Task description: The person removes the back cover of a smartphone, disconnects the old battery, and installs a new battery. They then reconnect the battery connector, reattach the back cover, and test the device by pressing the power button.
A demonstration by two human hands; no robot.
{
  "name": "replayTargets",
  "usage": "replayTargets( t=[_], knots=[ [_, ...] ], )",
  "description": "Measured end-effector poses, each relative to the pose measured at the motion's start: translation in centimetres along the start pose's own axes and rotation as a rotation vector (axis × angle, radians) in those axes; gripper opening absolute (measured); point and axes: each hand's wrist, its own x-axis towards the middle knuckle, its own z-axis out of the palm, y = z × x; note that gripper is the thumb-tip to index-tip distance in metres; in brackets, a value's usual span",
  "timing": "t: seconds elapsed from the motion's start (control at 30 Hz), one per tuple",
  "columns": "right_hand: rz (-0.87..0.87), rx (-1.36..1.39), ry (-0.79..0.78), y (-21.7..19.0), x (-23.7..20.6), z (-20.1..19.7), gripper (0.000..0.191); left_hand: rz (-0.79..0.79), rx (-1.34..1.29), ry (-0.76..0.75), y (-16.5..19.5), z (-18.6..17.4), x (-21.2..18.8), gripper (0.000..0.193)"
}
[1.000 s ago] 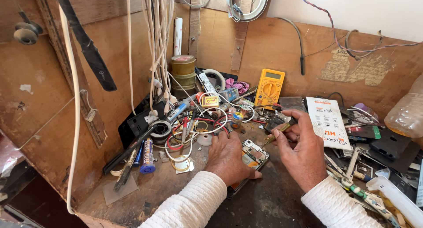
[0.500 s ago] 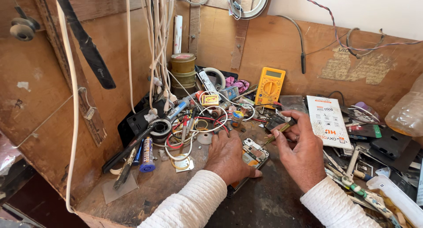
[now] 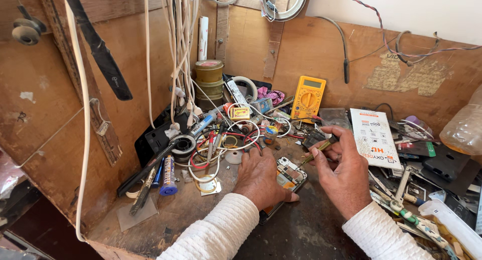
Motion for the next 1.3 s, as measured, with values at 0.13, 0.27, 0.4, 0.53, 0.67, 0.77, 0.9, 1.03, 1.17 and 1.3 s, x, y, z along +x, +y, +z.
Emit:
replayTargets(
  t=[0.13, 0.27, 0.4, 0.53, 0.67, 0.77, 0.9, 1.03, 1.17, 1.3],
  knots=[
    [-0.009, 0.012, 0.002, 0.05, 0.00, 0.05, 0.044, -0.009, -0.009, -0.020, 0.02, -0.09, 0.10, 0.115],
    [-0.009, 0.042, 0.010, 0.12, 0.03, 0.04, 0.043, -0.013, -0.012, -0.031, 0.11, -0.10, 0.13, 0.115],
    [-0.027, 0.104, 0.021, 0.16, 0.15, -0.12, 0.040, -0.025, -0.012, -0.026, 0.12, -0.04, 0.15, 0.116],
    [-0.004, 0.064, 0.028, 0.20, 0.16, -0.23, 0.041, 0.005, 0.000, -0.003, 0.00, 0.02, 0.12, 0.114],
    [0.009, 0.067, 0.021, 0.27, 0.07, 0.04, 0.042, -0.001, -0.008, -0.003, -0.10, 0.03, 0.07, 0.114],
    [-0.009, 0.093, 0.016, 0.32, 0.07, 0.19, 0.042, -0.001, -0.006, -0.004, -0.07, 0.02, 0.11, 0.114],
    [0.020, 0.106, 0.011, 0.27, 0.13, 0.10, 0.043, -0.010, -0.011, -0.014, -0.04, 0.05, 0.16, 0.114],
    [0.009, 0.064, 0.024, -0.01, 0.03, -0.22, 0.042, -0.002, -0.004, -0.004, -0.06, 0.09, 0.11, 0.113],
    [-0.022, 0.022, 0.052, -0.16, 0.15, -0.41, 0.045, -0.007, 0.008, -0.013, 0.06, 0.06, 0.21, 0.115],
    [0.031, -0.041, -0.009, 0.35, 0.70, -0.70, 0.046, -0.007, 0.007, -0.016, 0.01, 0.04, 0.13, 0.113]
  ],
)
